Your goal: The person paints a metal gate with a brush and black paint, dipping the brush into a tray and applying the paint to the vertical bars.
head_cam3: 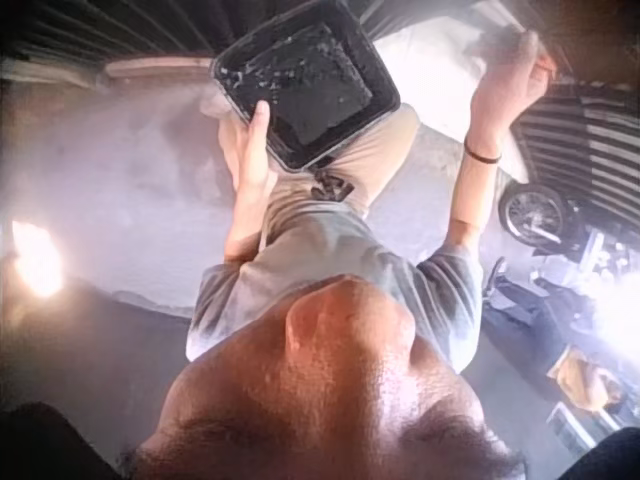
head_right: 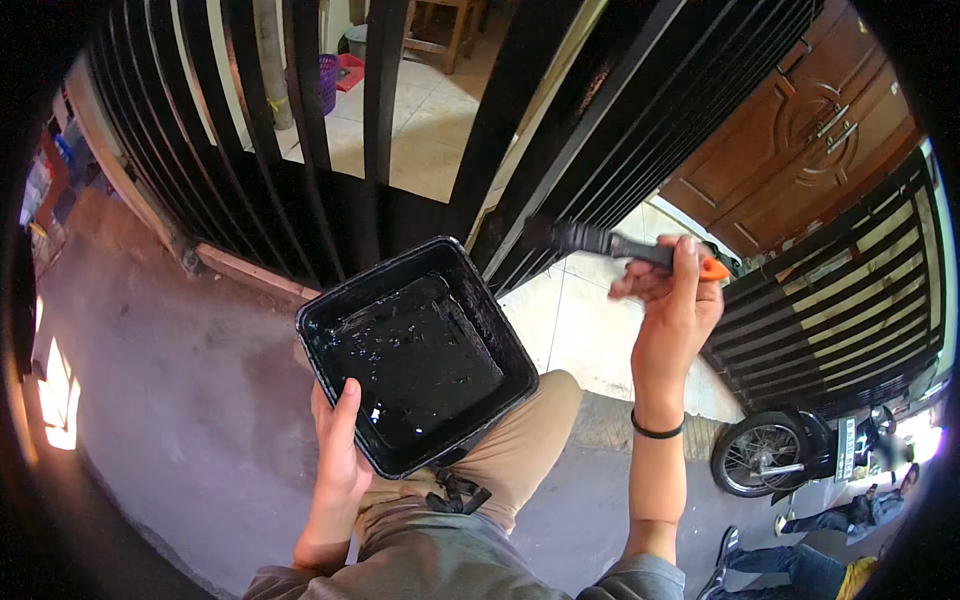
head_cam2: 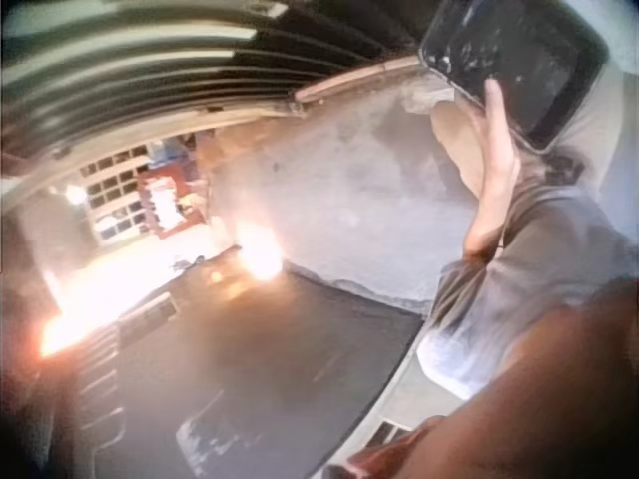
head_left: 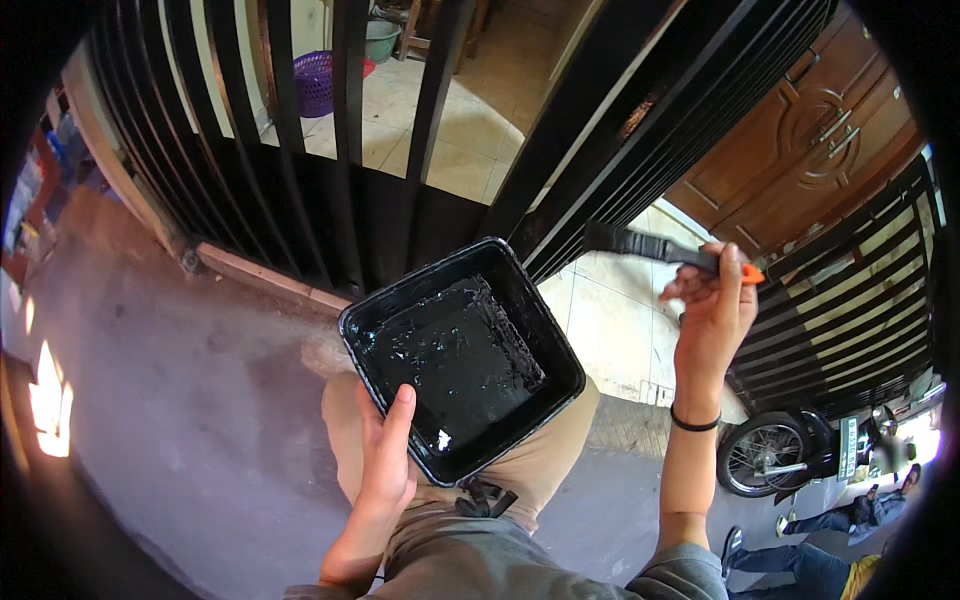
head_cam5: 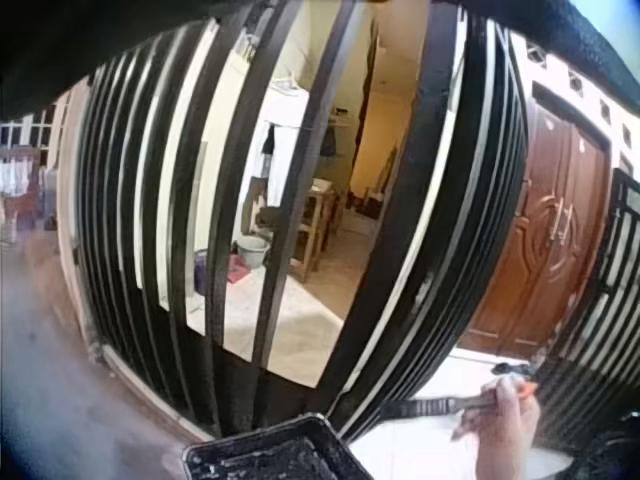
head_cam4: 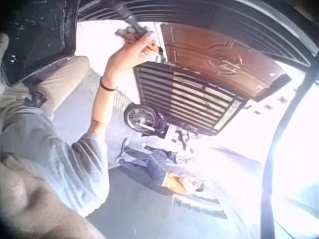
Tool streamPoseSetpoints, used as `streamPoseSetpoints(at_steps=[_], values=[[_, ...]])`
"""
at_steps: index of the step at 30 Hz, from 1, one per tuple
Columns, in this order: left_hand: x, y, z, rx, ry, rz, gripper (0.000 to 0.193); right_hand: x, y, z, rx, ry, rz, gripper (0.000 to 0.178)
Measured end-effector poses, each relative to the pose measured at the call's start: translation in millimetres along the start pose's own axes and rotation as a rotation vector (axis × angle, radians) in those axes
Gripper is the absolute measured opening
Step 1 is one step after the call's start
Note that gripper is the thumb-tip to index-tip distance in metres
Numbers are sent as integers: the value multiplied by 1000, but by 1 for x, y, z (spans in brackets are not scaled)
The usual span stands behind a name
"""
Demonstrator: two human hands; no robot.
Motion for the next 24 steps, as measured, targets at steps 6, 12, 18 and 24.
streamPoseSetpoints(at_steps=[6,12,18,24], values=[[23,15,7,23,64,52,53,-80,27,-50,715,735,-277,9],[52,16,15,13,69,83,56,-137,19,-68,1146,1030,-565,24],[81,8,19,-63,13,99,57,-166,32,-72,1379,1180,-854,35],[85,15,27,-33,116,47,53,-165,54,-51,1073,971,-945,27]])
Point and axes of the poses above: each hand's wrist, its own y-axis away from the middle knuckle, its own x-axis out of the back of the hand, z = x × y, the point moved 9 cm from there along -y, towards the middle knuckle, and after that the axes turned 15 degrees about x, right-handed, at the moved point
